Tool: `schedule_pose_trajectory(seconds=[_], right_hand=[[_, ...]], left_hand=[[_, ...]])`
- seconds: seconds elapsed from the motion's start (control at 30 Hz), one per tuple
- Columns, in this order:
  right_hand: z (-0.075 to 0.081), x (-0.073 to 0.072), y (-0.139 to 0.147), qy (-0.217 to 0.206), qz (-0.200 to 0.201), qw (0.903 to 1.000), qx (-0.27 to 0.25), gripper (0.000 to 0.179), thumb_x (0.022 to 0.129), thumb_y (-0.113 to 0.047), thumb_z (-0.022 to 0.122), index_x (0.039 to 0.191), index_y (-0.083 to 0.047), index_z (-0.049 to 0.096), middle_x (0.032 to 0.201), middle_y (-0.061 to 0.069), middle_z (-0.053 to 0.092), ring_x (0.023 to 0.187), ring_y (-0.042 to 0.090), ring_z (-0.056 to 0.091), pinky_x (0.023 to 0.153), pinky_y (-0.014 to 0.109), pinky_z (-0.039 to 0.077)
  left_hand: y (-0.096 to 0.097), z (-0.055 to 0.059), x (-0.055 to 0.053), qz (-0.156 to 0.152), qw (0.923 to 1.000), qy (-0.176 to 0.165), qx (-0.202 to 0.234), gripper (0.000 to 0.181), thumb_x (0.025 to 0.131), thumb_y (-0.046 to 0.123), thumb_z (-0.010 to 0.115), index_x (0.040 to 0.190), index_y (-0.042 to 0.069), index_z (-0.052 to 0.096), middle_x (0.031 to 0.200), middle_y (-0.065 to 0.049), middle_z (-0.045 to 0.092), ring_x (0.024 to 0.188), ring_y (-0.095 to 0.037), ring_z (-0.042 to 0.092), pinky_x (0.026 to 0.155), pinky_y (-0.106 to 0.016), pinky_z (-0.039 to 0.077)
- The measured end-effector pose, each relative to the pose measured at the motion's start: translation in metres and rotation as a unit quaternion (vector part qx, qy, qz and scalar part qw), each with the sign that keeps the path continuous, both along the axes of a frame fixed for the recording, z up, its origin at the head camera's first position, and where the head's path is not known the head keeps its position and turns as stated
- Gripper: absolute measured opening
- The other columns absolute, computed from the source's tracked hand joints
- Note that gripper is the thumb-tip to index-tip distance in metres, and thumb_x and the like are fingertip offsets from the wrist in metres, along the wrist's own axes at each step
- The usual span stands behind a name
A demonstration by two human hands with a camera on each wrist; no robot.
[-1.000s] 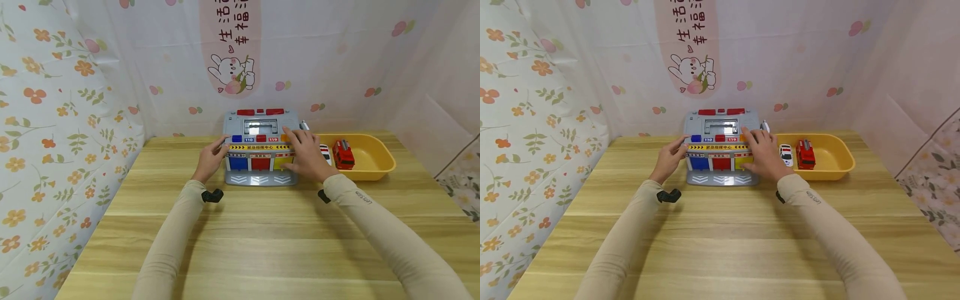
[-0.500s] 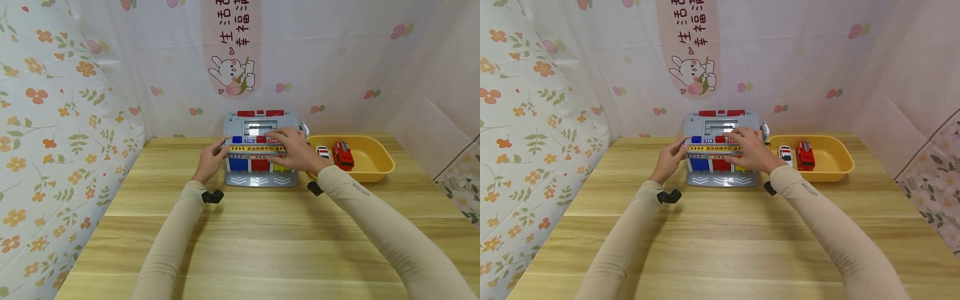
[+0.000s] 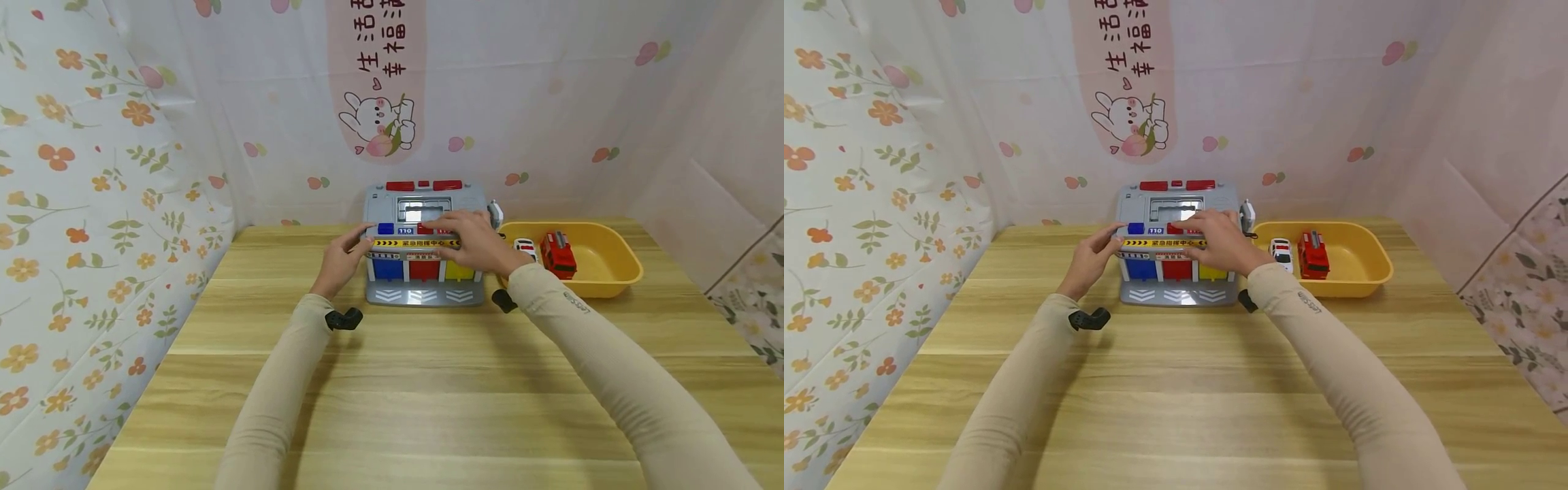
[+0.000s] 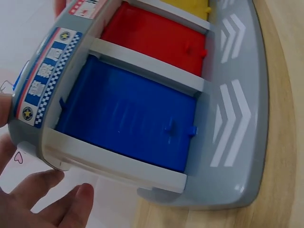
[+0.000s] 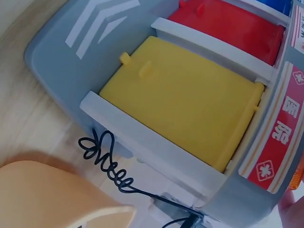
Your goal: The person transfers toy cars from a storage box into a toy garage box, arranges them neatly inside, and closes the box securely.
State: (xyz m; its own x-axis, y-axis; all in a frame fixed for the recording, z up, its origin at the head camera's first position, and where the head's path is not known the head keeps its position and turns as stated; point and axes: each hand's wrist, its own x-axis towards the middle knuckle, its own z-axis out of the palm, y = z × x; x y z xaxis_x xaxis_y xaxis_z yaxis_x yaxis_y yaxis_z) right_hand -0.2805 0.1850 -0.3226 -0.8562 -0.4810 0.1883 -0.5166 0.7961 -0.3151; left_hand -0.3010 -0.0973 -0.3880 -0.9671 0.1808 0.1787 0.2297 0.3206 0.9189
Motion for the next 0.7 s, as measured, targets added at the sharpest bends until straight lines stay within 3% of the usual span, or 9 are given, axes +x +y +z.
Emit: schedule_pose_trajectory(seconds=[0.17, 0.37, 0.53, 0.7], right_hand=[[0.005, -0.001, -0.002, -0.018, -0.001, 0.9998, -0.011, 0.056, 0.088, -0.033, 0.077, 0.141, -0.023, 0.06, 0.141, 0.009, 0.062, 0.133, 0.034, 0.051, 0.102, 0.052, 0.03], [0.008, -0.004, -0.002, -0.025, 0.002, 0.9995, -0.019, 0.054, 0.087, -0.028, 0.079, 0.138, -0.022, 0.063, 0.136, 0.007, 0.067, 0.125, 0.03, 0.056, 0.095, 0.047, 0.03], [0.008, -0.005, -0.002, -0.038, 0.006, 0.9991, -0.016, 0.054, 0.089, -0.026, 0.076, 0.14, -0.021, 0.061, 0.14, 0.011, 0.062, 0.132, 0.033, 0.05, 0.104, 0.052, 0.03], [0.008, -0.004, -0.004, -0.042, 0.009, 0.999, -0.01, 0.054, 0.09, -0.026, 0.075, 0.142, -0.02, 0.059, 0.139, 0.013, 0.059, 0.132, 0.035, 0.047, 0.106, 0.053, 0.03]], left_hand=[[-0.001, 0.004, -0.002, -0.04, 0.999, -0.009, 0.019, 0.039, 0.104, 0.031, 0.053, 0.142, 0.024, 0.056, 0.156, -0.006, 0.047, 0.143, -0.029, 0.047, 0.118, -0.049, 0.04], [0.001, 0.012, -0.005, -0.075, 0.9957, -0.042, 0.036, 0.041, 0.106, 0.021, 0.049, 0.147, 0.017, 0.05, 0.163, -0.007, 0.034, 0.153, -0.035, 0.029, 0.123, -0.051, 0.031], [0.001, 0.015, -0.005, -0.091, 0.9917, -0.07, 0.058, 0.041, 0.107, 0.019, 0.047, 0.148, 0.016, 0.048, 0.16, -0.009, 0.038, 0.15, -0.033, 0.037, 0.122, -0.05, 0.034], [-0.002, 0.015, -0.005, -0.1, 0.9901, -0.073, 0.066, 0.042, 0.107, 0.018, 0.048, 0.148, 0.015, 0.048, 0.159, -0.009, 0.038, 0.148, -0.03, 0.041, 0.121, -0.048, 0.037]])
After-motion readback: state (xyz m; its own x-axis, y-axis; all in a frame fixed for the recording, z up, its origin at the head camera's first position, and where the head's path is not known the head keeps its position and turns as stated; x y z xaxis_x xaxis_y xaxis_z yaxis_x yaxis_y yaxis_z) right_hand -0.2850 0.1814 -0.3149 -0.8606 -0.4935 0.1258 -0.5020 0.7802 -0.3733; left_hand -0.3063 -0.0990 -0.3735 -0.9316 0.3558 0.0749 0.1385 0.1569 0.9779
